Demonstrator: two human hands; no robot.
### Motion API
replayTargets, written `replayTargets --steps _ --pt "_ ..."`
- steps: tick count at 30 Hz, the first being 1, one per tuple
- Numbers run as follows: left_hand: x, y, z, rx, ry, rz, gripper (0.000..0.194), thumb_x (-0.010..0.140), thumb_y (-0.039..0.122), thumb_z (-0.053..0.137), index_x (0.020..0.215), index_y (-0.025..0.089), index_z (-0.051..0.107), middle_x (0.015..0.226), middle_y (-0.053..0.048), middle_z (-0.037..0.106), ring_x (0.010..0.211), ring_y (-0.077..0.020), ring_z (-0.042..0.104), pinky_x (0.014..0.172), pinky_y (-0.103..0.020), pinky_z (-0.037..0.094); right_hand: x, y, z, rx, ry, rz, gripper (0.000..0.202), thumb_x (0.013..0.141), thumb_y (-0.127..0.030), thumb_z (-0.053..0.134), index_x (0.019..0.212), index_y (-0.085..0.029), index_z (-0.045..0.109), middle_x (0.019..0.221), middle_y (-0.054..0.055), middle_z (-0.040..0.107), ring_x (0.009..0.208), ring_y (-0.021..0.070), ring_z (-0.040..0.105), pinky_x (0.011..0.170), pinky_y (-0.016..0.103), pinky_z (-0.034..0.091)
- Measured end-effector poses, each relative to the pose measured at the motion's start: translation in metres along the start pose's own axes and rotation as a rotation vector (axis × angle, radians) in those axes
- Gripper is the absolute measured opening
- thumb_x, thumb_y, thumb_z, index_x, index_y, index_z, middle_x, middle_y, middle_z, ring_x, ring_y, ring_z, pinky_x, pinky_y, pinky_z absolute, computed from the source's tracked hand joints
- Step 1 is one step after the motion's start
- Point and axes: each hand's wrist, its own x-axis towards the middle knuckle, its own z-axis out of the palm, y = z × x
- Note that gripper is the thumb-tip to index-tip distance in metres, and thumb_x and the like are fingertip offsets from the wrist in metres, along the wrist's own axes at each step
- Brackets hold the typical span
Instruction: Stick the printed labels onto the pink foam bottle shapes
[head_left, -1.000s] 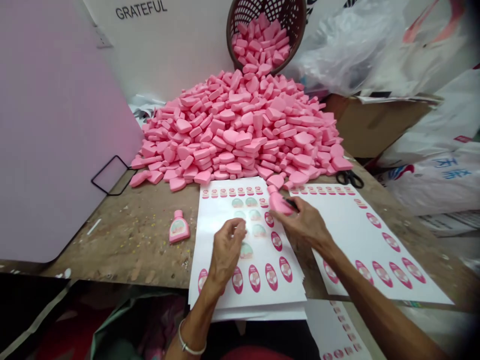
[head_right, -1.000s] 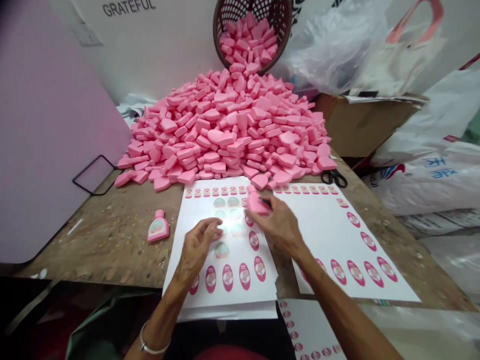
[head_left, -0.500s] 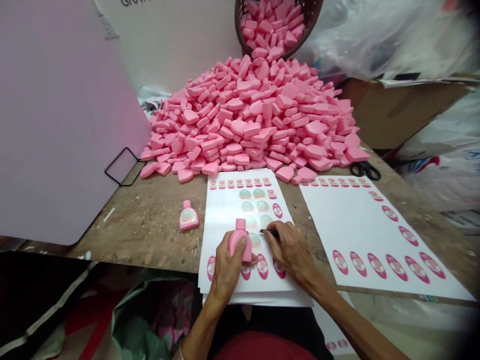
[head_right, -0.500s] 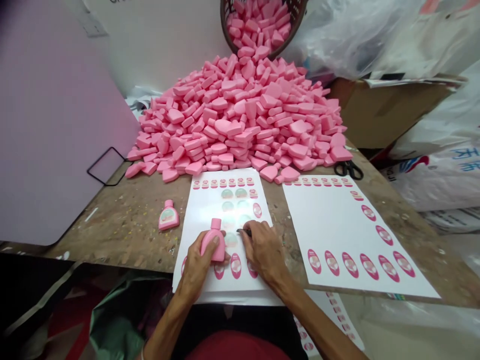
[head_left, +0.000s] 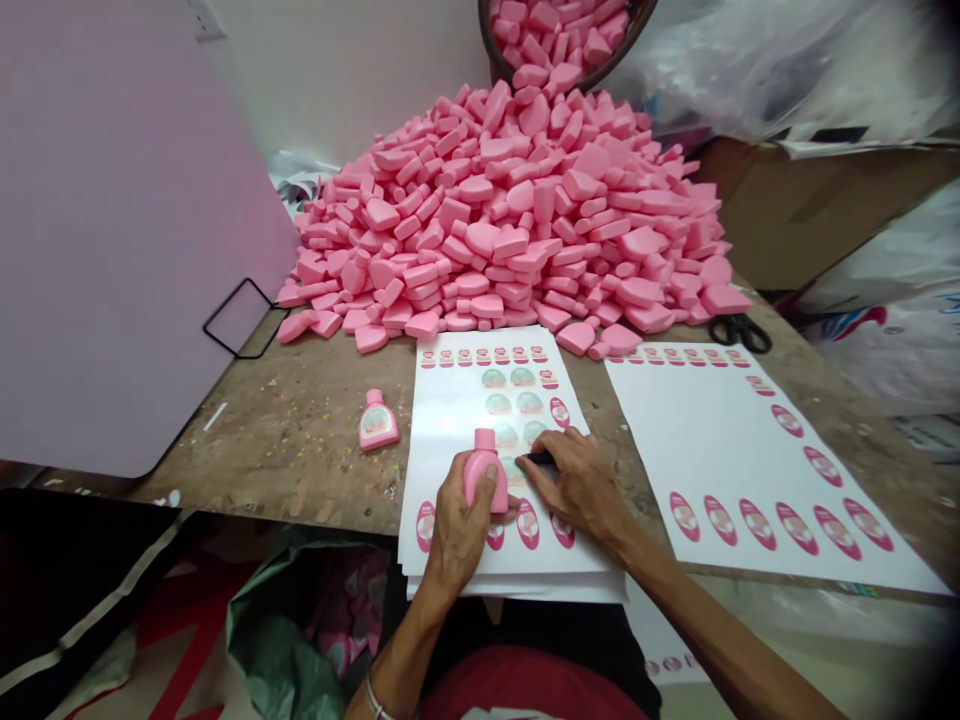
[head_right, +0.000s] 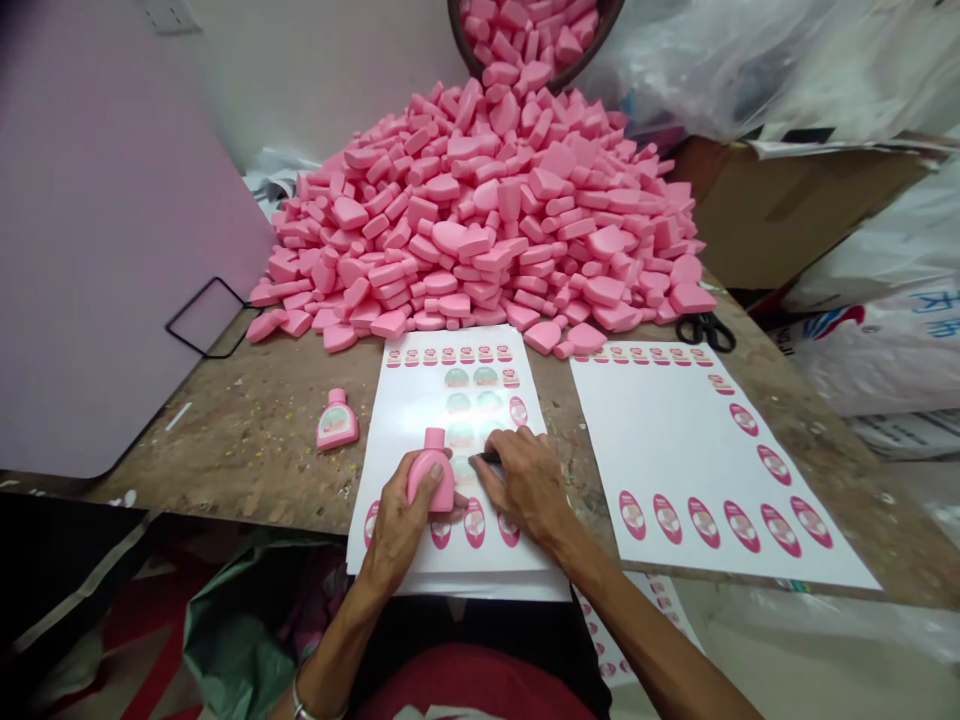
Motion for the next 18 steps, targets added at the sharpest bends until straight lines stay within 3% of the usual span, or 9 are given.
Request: replayTargets --steps 4,7,10,18 --pt "0.000 0.001 -0.001 -0.014 0.004 0.017 0.039 0.084 0.050 0.053 0.106 0.018 0.052 0.077 -0.002 0.064 0.063 -0.0186 0.069 0.059 -0.030 0.058 0.004 -0.002 0.001 0.049 0.027 -0.031 0.018 0.082 -0.035 0.060 0.074 -0.020 0.054 0.070 0.003 0.060 0.068 0.0178 0.053 0.068 0.032 0.037" --pt "-0.001 0.003 -0.002 -0.033 0.015 0.002 0.040 0.085 0.051 0.051 0.106 0.017 0.052 0.069 -0.001 0.063 0.061 -0.0190 0.069 0.060 -0.031 0.058 0.006 0.001 -0.003 0.069 0.063 -0.025 0.018 0.085 -0.036 0.056 0.077 -0.021 0.055 0.071 0.003 0.061 0.069 0.0180 0.052 0.068 0.032 0.036" --pt "-0.001 0.004 -0.003 -0.044 0.014 -0.012 0.042 0.085 0.052 0.050 0.108 0.016 0.051 0.063 0.000 0.062 0.062 -0.0199 0.069 0.061 -0.032 0.058 0.006 0.006 -0.006 -0.005 0.030 -0.056 0.017 0.090 -0.033 0.049 0.080 -0.020 0.056 0.077 0.005 0.063 0.072 0.0187 0.053 0.069 0.033 0.034" --pt "-0.001 0.003 -0.003 -0.043 0.014 0.017 0.042 0.084 0.051 0.052 0.106 0.016 0.053 0.077 -0.002 0.060 0.062 -0.0163 0.067 0.059 -0.029 0.058 0.002 0.010 -0.007 -0.001 -0.034 -0.163 0.017 0.091 -0.024 0.046 0.077 -0.019 0.056 0.073 0.003 0.060 0.073 0.0178 0.051 0.071 0.033 0.032"
